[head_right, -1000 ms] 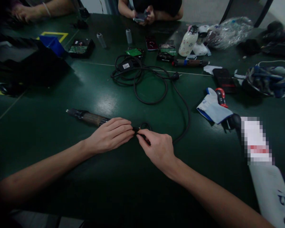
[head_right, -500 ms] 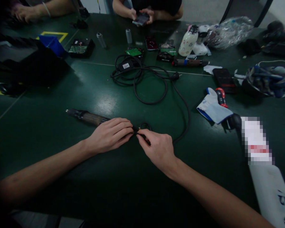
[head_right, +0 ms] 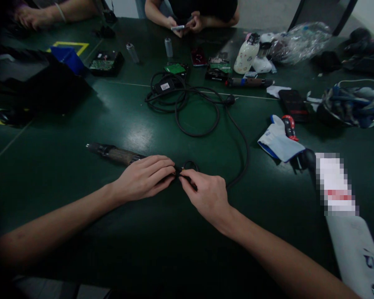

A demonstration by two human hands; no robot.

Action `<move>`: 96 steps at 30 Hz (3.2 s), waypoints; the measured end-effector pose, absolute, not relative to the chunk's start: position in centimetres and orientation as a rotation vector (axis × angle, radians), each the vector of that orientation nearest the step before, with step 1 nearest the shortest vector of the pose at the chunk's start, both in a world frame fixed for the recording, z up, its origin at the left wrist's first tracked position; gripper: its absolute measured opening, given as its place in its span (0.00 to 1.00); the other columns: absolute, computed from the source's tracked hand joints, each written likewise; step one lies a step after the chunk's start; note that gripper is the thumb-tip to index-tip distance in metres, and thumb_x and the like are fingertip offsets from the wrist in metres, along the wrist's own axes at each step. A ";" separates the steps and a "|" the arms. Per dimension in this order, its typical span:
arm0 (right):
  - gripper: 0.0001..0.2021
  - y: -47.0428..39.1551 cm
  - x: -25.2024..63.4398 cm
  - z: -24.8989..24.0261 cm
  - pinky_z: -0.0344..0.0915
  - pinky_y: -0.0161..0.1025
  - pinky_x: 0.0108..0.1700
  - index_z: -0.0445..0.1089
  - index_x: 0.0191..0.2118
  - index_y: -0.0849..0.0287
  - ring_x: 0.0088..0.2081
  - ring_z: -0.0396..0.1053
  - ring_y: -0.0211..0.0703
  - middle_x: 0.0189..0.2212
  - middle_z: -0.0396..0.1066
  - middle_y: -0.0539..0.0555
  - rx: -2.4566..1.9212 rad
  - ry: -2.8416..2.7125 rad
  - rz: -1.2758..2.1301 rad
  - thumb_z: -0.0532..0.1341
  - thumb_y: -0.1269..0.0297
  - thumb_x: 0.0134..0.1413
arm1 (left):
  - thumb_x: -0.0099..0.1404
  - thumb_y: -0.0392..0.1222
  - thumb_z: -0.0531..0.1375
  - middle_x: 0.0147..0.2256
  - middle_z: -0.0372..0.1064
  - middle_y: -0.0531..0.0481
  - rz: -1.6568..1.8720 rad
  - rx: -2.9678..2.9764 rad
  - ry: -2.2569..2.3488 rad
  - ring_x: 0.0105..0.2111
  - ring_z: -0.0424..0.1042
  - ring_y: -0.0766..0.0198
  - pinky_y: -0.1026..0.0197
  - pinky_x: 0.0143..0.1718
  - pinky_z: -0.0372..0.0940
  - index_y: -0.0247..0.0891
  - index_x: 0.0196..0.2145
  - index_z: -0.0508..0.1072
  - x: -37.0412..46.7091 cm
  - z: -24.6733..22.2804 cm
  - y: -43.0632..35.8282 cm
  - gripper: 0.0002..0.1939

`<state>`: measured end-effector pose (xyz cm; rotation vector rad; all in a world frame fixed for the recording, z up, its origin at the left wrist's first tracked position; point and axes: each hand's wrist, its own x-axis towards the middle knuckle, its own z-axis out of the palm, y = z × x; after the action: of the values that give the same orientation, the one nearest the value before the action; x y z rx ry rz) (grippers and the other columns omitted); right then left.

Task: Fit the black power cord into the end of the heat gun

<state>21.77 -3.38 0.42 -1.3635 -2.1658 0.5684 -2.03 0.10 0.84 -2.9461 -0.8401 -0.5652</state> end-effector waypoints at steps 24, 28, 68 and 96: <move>0.09 -3.4 21.9 0.6 0.61 0.35 0.31 0.77 0.49 0.53 0.26 0.71 0.34 0.32 0.78 0.46 -1.371 -2.193 0.582 0.62 0.61 0.68 | 0.73 0.39 0.58 0.51 0.71 0.43 -0.569 -2.938 -0.834 0.52 0.70 0.55 0.53 0.56 0.70 0.33 0.50 0.71 -2.1 0.7 0.1 0.10; 0.09 -3.4 21.8 0.5 0.61 0.35 0.30 0.77 0.48 0.54 0.25 0.70 0.34 0.31 0.78 0.46 -1.366 -2.178 0.577 0.62 0.61 0.67 | 0.73 0.39 0.58 0.51 0.71 0.43 -0.554 -2.940 -0.840 0.52 0.70 0.55 0.53 0.55 0.70 0.33 0.50 0.71 -2.1 0.8 0.1 0.11; 0.09 -3.4 21.9 0.6 0.60 0.35 0.30 0.77 0.49 0.53 0.26 0.72 0.36 0.31 0.79 0.47 -1.378 -2.208 0.567 0.60 0.61 0.68 | 0.73 0.36 0.59 0.52 0.74 0.45 -0.675 -2.905 -0.757 0.55 0.71 0.56 0.50 0.59 0.65 0.37 0.61 0.67 -2.3 0.5 0.1 0.20; 0.09 -3.3 21.8 0.6 0.59 0.35 0.29 0.77 0.47 0.53 0.25 0.71 0.36 0.30 0.78 0.47 -1.394 -2.217 0.518 0.60 0.61 0.69 | 0.72 0.36 0.60 0.52 0.74 0.45 -0.716 -2.918 -0.746 0.56 0.70 0.57 0.49 0.61 0.64 0.38 0.63 0.66 -2.4 0.3 0.0 0.23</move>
<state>21.82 -3.35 0.60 -1.3939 -2.2170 0.5181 -2.42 0.04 0.26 -2.9177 -0.7456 -0.7161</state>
